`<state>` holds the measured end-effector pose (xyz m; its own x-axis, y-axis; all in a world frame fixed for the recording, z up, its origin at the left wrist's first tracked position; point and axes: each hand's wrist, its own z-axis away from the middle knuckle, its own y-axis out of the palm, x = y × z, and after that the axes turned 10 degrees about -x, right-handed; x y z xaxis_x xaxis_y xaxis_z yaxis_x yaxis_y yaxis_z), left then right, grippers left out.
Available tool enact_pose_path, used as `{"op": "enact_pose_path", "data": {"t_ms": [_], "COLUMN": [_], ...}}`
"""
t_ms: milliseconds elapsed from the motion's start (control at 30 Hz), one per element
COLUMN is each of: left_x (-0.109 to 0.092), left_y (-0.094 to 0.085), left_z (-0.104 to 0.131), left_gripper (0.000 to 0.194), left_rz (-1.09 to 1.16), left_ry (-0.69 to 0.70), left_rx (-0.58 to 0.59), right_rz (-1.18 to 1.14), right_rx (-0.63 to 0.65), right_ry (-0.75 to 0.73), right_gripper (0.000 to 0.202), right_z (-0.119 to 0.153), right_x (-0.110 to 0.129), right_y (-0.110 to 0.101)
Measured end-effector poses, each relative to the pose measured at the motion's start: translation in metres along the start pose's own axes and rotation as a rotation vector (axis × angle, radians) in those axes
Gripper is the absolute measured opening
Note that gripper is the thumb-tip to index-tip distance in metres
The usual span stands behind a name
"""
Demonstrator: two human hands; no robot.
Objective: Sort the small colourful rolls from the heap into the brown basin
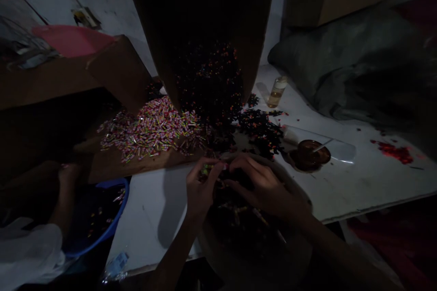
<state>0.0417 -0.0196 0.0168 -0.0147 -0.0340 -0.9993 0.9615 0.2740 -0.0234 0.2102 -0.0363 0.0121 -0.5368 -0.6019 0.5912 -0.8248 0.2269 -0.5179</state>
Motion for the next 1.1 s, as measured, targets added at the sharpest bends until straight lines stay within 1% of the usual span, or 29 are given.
{"op": "enact_pose_path", "data": {"t_ms": [167, 367, 533, 700, 767, 867, 967, 1033, 1100], "left_x": [-0.004, -0.002, 0.001, 0.001, 0.002, 0.004, 0.006, 0.007, 0.010], "left_y": [-0.002, -0.002, -0.005, -0.008, -0.009, -0.011, -0.014, -0.015, -0.015], "left_z": [-0.003, -0.002, -0.002, -0.003, -0.003, -0.001, 0.003, 0.006, 0.009], "left_gripper": [0.023, 0.015, 0.016, 0.022, 0.024, 0.022, 0.019, 0.018, 0.021], "left_rz": [-0.062, -0.049, -0.040, -0.034, -0.023, -0.009, -0.022, -0.021, -0.013], "left_ry": [0.129, 0.169, 0.139, 0.116, 0.120, 0.147, 0.158, 0.149, 0.111], "left_rx": [-0.008, 0.008, -0.021, 0.002, 0.010, 0.027, 0.084, 0.111, 0.099], "right_rz": [0.050, 0.067, 0.029, 0.030, 0.038, 0.045, 0.067, 0.093, 0.095], "right_rx": [-0.035, -0.066, -0.071, -0.048, -0.059, -0.098, -0.110, -0.112, -0.115], "right_ry": [0.005, -0.018, -0.009, 0.010, 0.007, -0.048, -0.103, -0.095, -0.072], "right_gripper": [0.016, 0.016, 0.014, 0.015, 0.015, 0.012, 0.012, 0.013, 0.017], "right_z": [0.004, 0.006, 0.003, 0.001, 0.002, 0.005, 0.010, 0.013, 0.018], "right_x": [0.001, 0.000, 0.001, 0.004, 0.005, 0.004, 0.004, 0.005, 0.006], "right_y": [0.003, 0.003, 0.000, 0.000, 0.001, 0.003, 0.003, 0.004, 0.006]}}
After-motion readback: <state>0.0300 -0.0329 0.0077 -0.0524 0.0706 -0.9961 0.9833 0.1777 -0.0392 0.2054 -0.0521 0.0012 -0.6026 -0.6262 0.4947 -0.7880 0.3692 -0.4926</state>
